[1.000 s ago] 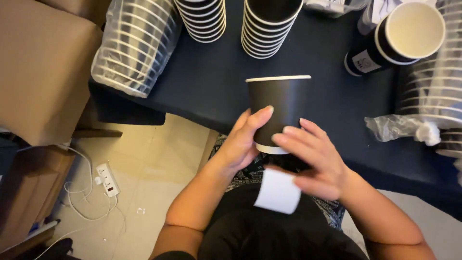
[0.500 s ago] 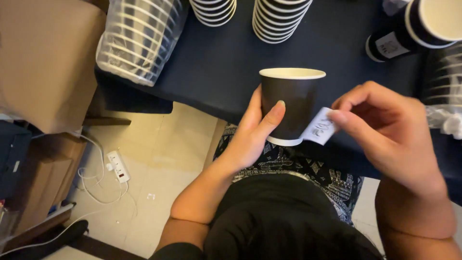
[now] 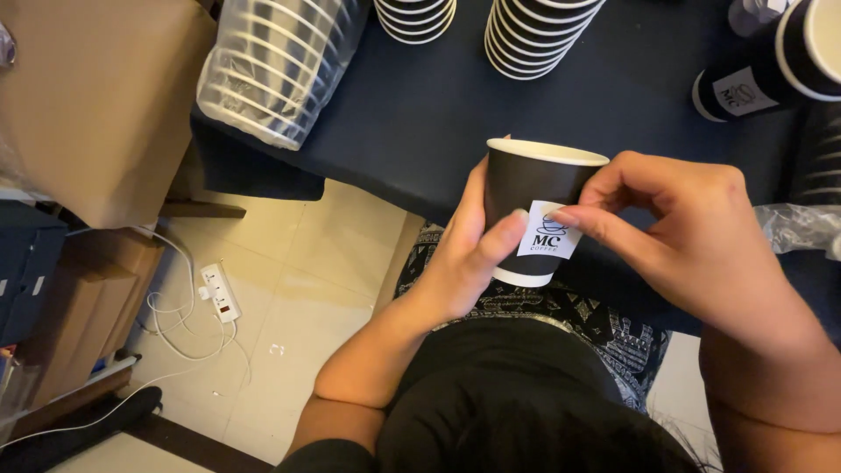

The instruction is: Applying adhesive brand labels to paper coffee cups.

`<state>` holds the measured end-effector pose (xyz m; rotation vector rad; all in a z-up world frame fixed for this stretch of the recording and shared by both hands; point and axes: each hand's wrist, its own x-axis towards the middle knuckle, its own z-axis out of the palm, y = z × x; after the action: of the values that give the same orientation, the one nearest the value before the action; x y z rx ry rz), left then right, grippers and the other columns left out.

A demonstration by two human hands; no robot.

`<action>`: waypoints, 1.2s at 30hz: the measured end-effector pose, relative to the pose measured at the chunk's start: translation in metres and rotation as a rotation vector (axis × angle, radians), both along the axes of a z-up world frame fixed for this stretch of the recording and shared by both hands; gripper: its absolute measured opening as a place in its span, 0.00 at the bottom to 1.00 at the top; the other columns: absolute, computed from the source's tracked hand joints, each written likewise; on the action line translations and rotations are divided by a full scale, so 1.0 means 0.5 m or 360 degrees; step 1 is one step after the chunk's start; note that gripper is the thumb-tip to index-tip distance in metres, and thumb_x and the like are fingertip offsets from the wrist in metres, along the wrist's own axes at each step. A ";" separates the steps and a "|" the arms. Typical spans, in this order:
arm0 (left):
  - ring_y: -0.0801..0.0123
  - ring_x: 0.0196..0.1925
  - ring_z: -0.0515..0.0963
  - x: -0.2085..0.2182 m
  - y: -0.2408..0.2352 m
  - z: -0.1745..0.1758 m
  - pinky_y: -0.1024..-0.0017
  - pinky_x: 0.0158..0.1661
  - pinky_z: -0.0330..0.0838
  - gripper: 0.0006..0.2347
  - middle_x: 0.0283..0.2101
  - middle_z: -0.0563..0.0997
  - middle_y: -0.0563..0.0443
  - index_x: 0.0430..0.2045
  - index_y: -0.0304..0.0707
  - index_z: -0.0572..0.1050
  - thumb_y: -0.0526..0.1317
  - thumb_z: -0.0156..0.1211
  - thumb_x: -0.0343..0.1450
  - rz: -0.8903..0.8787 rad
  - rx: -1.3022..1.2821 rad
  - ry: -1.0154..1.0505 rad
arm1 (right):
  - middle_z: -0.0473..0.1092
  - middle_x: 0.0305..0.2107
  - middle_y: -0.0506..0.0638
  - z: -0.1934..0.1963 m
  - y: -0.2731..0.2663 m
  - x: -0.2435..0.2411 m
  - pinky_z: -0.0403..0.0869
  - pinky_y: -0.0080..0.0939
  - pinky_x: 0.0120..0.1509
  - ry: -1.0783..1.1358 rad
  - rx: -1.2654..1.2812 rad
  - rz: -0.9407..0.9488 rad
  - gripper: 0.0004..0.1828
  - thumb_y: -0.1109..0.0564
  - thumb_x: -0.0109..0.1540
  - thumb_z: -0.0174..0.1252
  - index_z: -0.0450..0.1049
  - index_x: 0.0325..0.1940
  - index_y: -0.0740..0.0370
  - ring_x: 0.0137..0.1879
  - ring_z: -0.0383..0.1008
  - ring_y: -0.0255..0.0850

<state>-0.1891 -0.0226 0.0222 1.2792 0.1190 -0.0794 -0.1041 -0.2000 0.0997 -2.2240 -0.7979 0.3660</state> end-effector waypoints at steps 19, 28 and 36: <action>0.64 0.63 0.74 -0.005 0.002 0.001 0.68 0.62 0.68 0.28 0.63 0.74 0.43 0.68 0.37 0.60 0.57 0.33 0.77 0.0226 0.0169 0.0060 | 0.69 0.36 0.54 -0.194 -0.024 -0.022 0.68 0.45 0.38 -0.1057 0.0153 -0.0187 0.33 0.41 0.63 0.71 0.64 0.46 0.73 0.33 0.69 0.45; 0.61 0.64 0.72 -0.011 -0.035 -0.030 0.67 0.62 0.66 0.25 0.63 0.72 0.40 0.65 0.34 0.61 0.53 0.29 0.80 0.0237 0.0163 -0.0019 | 0.68 0.25 0.49 -0.190 -0.046 -0.012 0.69 0.52 0.42 -0.1533 0.0172 -0.0114 0.29 0.43 0.66 0.76 0.68 0.31 0.66 0.34 0.66 0.55; 0.48 0.65 0.77 -0.007 -0.038 -0.031 0.62 0.62 0.67 0.26 0.65 0.73 0.32 0.71 0.32 0.51 0.49 0.28 0.79 0.0278 0.0732 -0.0062 | 0.59 0.15 0.42 -0.186 0.002 -0.035 0.63 0.52 0.43 -0.1569 0.0308 -0.0042 0.32 0.49 0.67 0.74 0.59 0.22 0.62 0.21 0.49 0.42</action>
<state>-0.1925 -0.0417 0.0068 1.7223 0.2240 0.1305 -0.1215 -0.1990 0.0066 -2.1591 -1.2148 -0.8613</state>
